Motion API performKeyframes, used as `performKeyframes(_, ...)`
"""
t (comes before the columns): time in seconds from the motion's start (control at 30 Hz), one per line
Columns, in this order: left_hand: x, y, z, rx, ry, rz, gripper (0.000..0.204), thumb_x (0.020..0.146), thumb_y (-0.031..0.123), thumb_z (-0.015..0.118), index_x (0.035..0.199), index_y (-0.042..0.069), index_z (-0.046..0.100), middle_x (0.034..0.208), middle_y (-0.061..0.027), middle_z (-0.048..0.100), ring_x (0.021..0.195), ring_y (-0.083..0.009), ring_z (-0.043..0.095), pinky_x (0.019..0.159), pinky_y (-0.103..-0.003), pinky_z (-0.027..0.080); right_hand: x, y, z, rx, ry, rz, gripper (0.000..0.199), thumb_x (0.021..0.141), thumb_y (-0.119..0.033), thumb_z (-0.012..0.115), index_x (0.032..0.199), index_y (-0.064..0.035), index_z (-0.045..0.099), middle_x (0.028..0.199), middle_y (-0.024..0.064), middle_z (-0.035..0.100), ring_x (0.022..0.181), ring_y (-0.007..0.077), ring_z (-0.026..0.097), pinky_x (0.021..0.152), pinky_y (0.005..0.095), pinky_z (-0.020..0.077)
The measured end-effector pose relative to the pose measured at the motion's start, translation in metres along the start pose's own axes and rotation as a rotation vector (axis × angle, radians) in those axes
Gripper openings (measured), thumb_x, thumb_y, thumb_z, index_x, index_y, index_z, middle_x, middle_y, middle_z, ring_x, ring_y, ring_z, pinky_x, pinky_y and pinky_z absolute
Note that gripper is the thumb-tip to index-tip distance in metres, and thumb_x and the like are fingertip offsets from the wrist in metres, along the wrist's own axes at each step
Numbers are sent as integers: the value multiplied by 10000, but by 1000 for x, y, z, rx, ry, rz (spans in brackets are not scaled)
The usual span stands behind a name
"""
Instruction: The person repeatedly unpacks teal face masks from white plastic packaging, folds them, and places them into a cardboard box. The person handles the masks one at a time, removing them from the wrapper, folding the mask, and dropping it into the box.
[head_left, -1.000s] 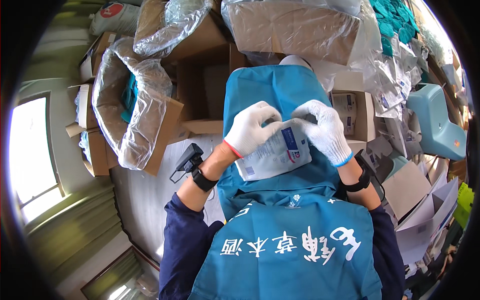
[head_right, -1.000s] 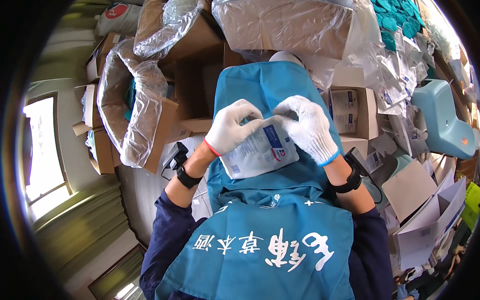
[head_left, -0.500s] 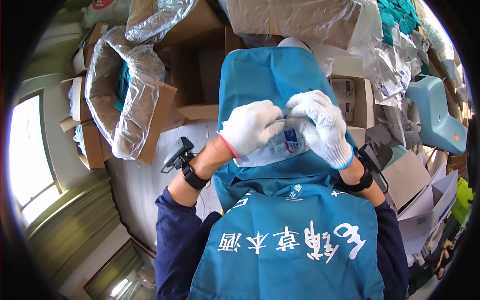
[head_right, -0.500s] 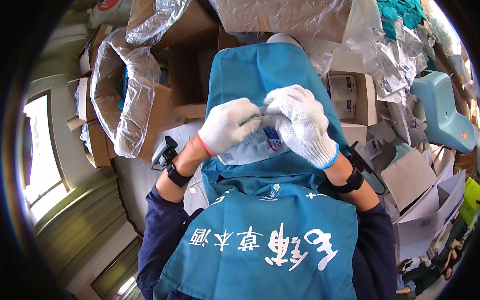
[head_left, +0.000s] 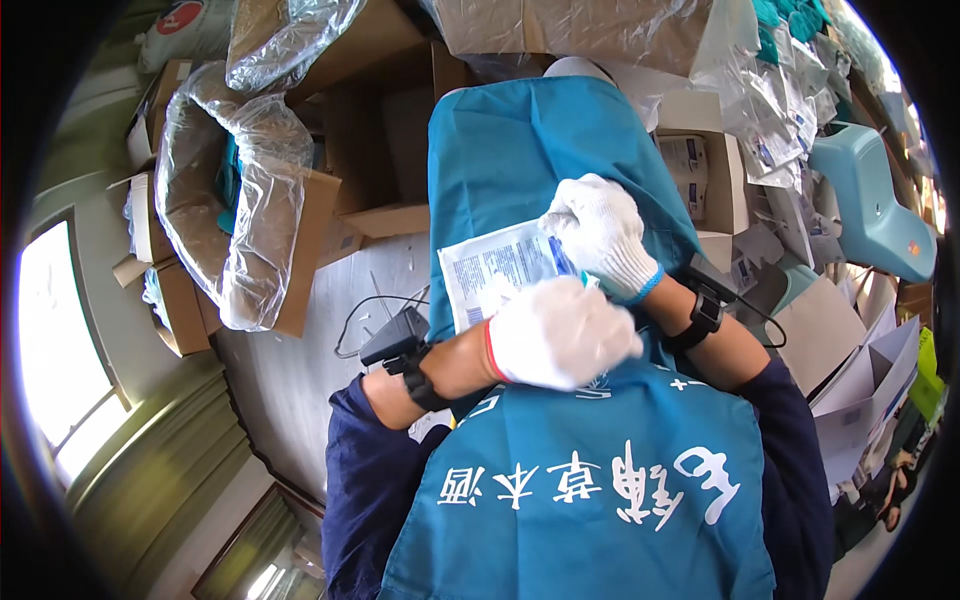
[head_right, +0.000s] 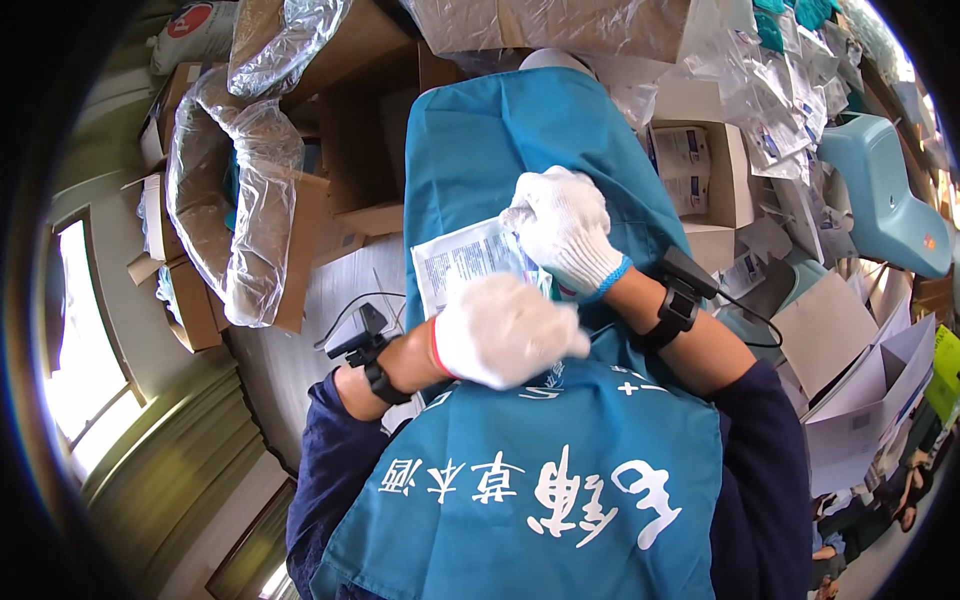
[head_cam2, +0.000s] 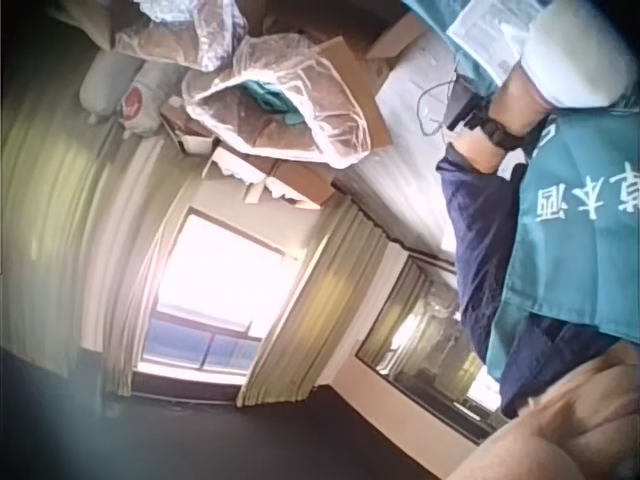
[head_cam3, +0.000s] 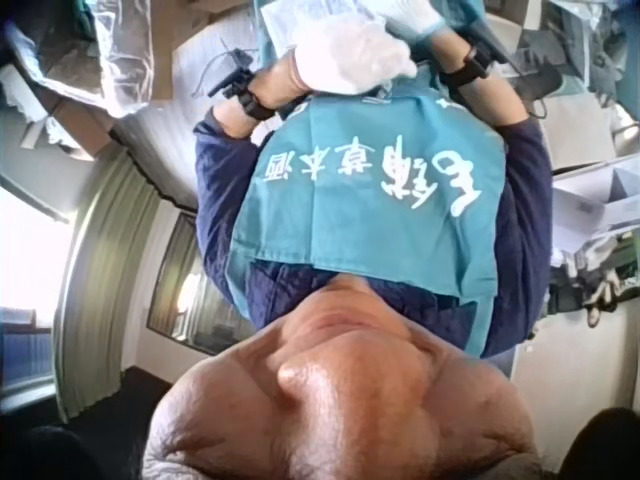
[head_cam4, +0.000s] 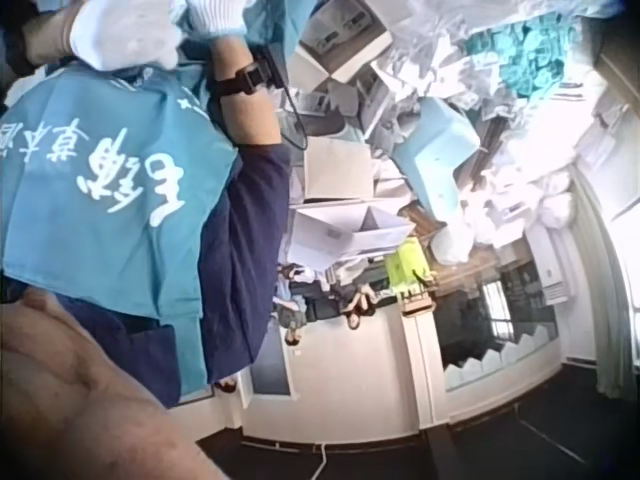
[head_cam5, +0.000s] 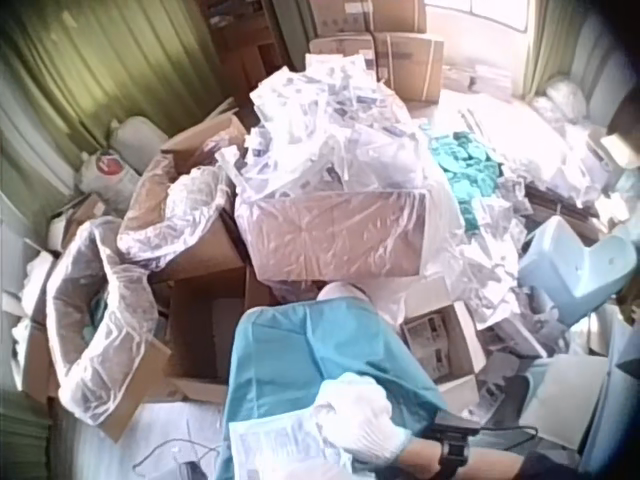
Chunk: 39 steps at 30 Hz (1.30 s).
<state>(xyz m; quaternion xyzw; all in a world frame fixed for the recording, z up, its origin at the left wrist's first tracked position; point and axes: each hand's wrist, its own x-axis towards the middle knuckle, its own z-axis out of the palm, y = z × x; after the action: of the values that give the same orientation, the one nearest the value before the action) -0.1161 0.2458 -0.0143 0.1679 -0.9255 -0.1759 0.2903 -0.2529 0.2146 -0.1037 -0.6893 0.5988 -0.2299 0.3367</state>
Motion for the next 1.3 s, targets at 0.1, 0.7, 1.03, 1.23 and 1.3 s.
performKeyframes(0.1,5,10,-15,-128,97,-60,208,763,241,748,716,121,585,660,9,488,576,-171,517,498,-313,411,2,-5,-1,18,-59,123,115,816,-160,750,790,-90,662,815,105,675,752,294,646,710,384,504)
performKeyframes(0.7,-28,-61,-11,-68,-223,-964,233,825,223,682,967,41,713,961,-143,687,916,-329,639,820,-406,518,-15,4,-39,766,-51,21,58,910,24,650,889,13,597,1061,144,696,944,147,634,867,300,525)
performKeyframes(1.03,1,-54,-22,-235,-67,-902,125,850,117,710,896,7,674,831,-159,643,722,-344,588,691,-358,500,-6,-12,-52,491,104,-133,152,804,-159,792,890,-64,711,780,85,663,698,230,661,655,327,521)
performKeyframes(1.23,-11,-54,-15,-157,-121,-810,121,902,131,644,831,35,627,799,-192,583,760,-406,580,659,-434,475,7,-14,-49,279,283,-400,127,729,-94,784,778,-58,673,756,112,648,672,336,633,610,367,516)
performKeyframes(1.3,-8,-47,-12,45,-63,-645,31,811,85,661,840,82,671,768,-131,597,719,-337,606,619,-394,483,10,-18,-46,375,158,-156,158,765,-184,763,756,-49,683,714,125,654,648,305,646,604,371,503)
